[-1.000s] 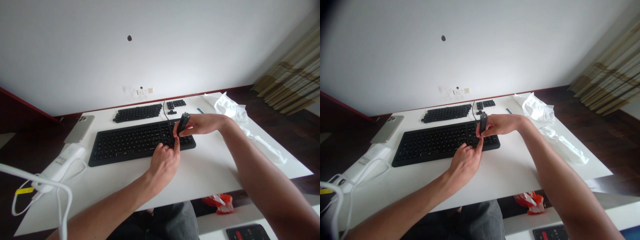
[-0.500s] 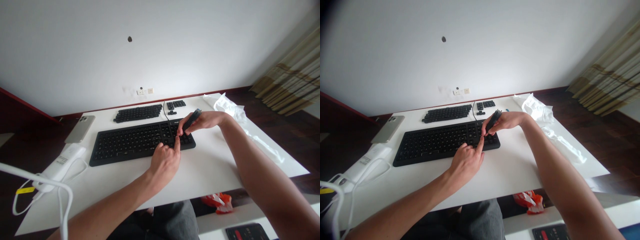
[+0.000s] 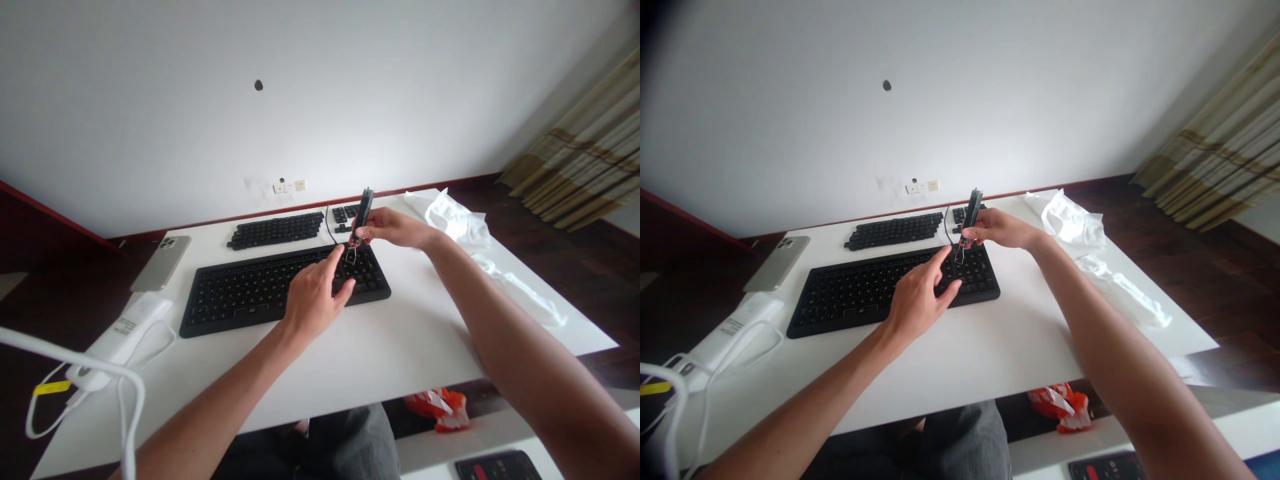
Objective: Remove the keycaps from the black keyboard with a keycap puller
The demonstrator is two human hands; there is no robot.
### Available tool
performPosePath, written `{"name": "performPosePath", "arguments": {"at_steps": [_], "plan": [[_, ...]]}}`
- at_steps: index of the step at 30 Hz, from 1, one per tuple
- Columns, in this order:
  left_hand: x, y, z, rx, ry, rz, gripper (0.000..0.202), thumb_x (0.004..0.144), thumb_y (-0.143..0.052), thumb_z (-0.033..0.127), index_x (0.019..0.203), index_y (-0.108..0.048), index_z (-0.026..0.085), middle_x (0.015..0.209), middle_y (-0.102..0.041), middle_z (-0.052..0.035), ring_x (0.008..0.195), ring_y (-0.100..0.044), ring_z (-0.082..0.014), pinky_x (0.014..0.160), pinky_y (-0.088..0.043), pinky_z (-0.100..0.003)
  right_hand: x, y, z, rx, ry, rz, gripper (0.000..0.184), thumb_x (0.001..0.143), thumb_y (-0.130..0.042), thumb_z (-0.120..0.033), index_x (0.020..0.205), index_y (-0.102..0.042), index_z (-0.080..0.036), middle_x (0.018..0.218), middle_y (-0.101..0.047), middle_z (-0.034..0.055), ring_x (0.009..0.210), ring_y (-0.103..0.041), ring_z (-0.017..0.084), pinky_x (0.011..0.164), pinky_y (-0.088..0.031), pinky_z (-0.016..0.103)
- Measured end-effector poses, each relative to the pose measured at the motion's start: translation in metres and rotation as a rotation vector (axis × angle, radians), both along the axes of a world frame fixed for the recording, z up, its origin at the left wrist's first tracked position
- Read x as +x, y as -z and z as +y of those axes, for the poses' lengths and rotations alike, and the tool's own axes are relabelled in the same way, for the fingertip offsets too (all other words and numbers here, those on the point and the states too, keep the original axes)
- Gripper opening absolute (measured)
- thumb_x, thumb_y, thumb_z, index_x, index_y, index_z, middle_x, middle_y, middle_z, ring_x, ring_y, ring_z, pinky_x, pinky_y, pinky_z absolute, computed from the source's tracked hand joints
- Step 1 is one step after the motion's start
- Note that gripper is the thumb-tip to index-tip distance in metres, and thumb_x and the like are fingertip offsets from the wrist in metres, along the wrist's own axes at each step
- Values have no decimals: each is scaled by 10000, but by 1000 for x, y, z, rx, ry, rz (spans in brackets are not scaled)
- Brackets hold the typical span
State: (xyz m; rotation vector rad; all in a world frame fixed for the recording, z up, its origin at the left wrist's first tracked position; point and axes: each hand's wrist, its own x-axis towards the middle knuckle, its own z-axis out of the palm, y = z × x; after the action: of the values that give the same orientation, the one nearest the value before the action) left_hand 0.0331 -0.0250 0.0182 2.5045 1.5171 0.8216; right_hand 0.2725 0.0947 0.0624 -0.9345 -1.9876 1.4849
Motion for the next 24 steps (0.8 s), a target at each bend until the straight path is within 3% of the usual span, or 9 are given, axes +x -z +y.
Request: {"name": "performPosePath", "arguments": {"at_steps": [2,5,8,13,15,19,24], "plan": [[-5,0,7,22,-39,-88,644,1015,-610,472,1553,-434,165,975,-711,-49,876,-678,-191,836,-553,-317,-9,3,-2,24,-13,22,430,846,-825,-524,1015,-718,-143,896,-770,72,820,-704,197,734,-547,331],[-8,3,11,-4,-30,-158,683,1006,-607,544,1537,-415,160,976,-707,-46,893,-690,-201,825,-561,-315,-30,7,-12,17,-65,96,437,793,-869,-520,999,-749,-154,944,-782,71,886,-716,215,802,-552,344],[-8,7,12,-60,-23,-201,552,1075,-490,461,1532,-394,166,994,-743,-62,886,-719,-205,797,-554,-303,-49,11,-23,19,-97,110,488,774,-854,-594,974,-763,-158,952,-791,86,902,-727,244,809,-559,363],[-11,7,19,-215,-123,-286,339,1100,-396,330,1384,-530,202,976,-769,-79,826,-734,-227,739,-513,-303,-48,3,-26,346,64,-185,514,746,-852,-638,945,-769,-171,854,-756,67,761,-658,194,711,-498,320],[-13,6,23,-264,-160,-411,301,1096,-409,356,1292,-573,197,926,-749,-73,808,-715,-222,738,-502,-301,-39,-6,-24,392,38,-327,489,731,-858,-635,929,-775,-196,843,-737,45,758,-642,185,705,-476,309],[-16,11,30,-318,-146,-797,341,1081,-439,496,1165,-598,206,845,-652,-27,747,-626,-161,689,-465,-250,-28,-20,-24,239,-171,-552,455,691,-878,-624,909,-779,-237,787,-709,9,724,-639,183,648,-456,299],[-15,15,36,-386,-127,-1211,390,1013,-543,597,1079,-585,215,691,-396,58,594,-412,-106,553,-348,-207,-35,-16,-30,175,-261,-649,354,711,-869,-502,940,-778,-247,811,-744,9,726,-664,193,632,-475,308]]}}
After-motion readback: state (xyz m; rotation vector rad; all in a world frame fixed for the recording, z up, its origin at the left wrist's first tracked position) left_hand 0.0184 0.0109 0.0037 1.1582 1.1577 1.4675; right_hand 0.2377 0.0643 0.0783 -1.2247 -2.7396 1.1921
